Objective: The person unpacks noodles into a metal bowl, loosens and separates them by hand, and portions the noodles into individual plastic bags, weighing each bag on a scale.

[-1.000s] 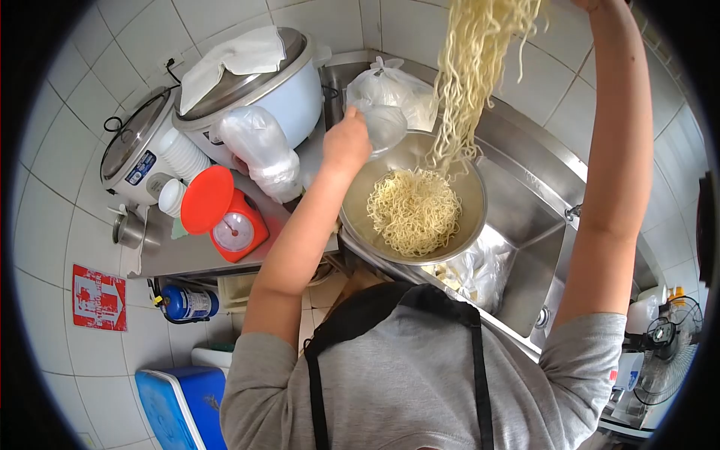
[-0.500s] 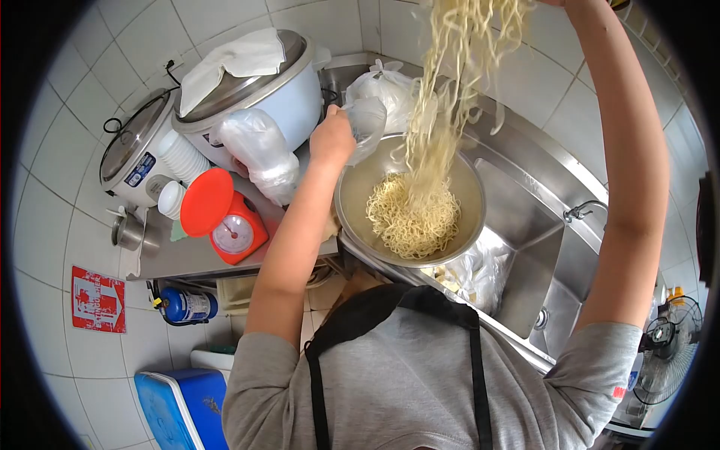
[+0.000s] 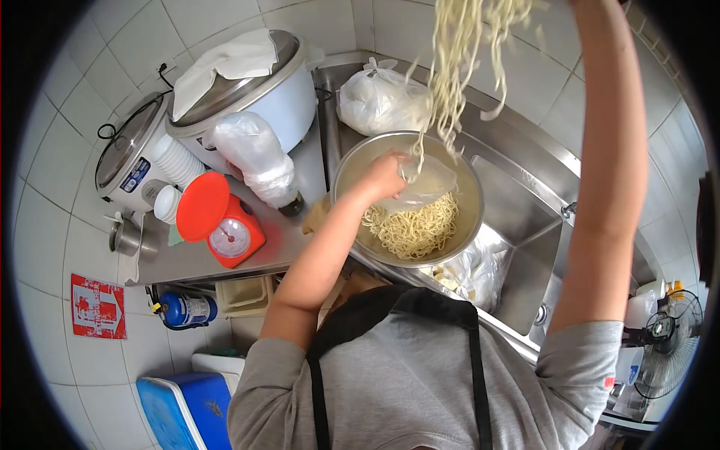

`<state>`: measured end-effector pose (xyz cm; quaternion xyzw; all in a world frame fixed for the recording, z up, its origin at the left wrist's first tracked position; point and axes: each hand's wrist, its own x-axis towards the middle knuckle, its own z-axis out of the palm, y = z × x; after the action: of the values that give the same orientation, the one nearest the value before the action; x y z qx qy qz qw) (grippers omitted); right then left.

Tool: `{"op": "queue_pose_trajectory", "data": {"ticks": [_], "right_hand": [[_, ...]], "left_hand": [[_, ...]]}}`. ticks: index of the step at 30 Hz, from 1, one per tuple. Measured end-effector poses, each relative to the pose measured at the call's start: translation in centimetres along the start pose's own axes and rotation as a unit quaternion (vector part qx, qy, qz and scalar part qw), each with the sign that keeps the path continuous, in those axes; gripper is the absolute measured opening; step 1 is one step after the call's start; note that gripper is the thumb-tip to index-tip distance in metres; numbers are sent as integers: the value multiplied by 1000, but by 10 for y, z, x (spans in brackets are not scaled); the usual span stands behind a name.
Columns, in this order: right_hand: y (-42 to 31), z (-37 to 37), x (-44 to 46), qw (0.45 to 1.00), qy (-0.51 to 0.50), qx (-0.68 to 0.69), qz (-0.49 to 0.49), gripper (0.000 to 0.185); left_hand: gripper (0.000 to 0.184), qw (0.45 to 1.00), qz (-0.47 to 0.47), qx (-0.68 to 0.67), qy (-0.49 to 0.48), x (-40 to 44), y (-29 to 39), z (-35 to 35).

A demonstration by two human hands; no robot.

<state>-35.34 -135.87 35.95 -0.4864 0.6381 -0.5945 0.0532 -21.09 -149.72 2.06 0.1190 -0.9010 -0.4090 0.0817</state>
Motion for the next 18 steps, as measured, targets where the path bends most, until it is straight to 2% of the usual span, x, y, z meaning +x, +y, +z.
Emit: {"op": "queue_pose_trajectory", "data": {"ticks": [2,3,5,6,7,8,9,11,12,13,14,16,18], "right_hand": [[35,9,-17,989,-10,-135,53,18],[45,28,-39,987,-48,-155,6,19],[111,38,-67,991,-120,-2,63,38],[145,55,-81,987,-121,58,86,40],[149,75,-106,989,-115,4,98,39],[199,85,-116,987,-149,-14,58,34],[217,103,-137,983,-136,26,120,36],[273,134,-175,975,-100,51,189,50],[299,145,-191,972,-116,44,198,56],[290,152,-202,964,-109,43,240,57],[319,158,-212,968,-129,12,217,55],[318,149,-205,944,-256,-109,177,55],[319,153,-196,921,-302,-195,150,46]], "left_hand": [[48,976,-87,-176,-93,0,-5,6],[49,969,-91,-209,-96,1,-13,11],[51,952,-98,-272,-99,4,-35,21],[49,942,-106,-299,-110,4,-41,23],[48,931,-112,-325,-120,5,-46,23],[47,919,-121,-351,-132,2,-49,23],[40,911,-142,-365,-130,-2,-45,18],[38,898,-150,-400,-106,-2,-57,17],[37,891,-154,-418,-94,-2,-64,19],[36,896,-158,-406,-88,0,-69,20],[36,900,-163,-395,-84,0,-73,22],[37,911,-172,-367,-78,0,-70,22],[38,922,-179,-333,-76,0,-62,23]]}}
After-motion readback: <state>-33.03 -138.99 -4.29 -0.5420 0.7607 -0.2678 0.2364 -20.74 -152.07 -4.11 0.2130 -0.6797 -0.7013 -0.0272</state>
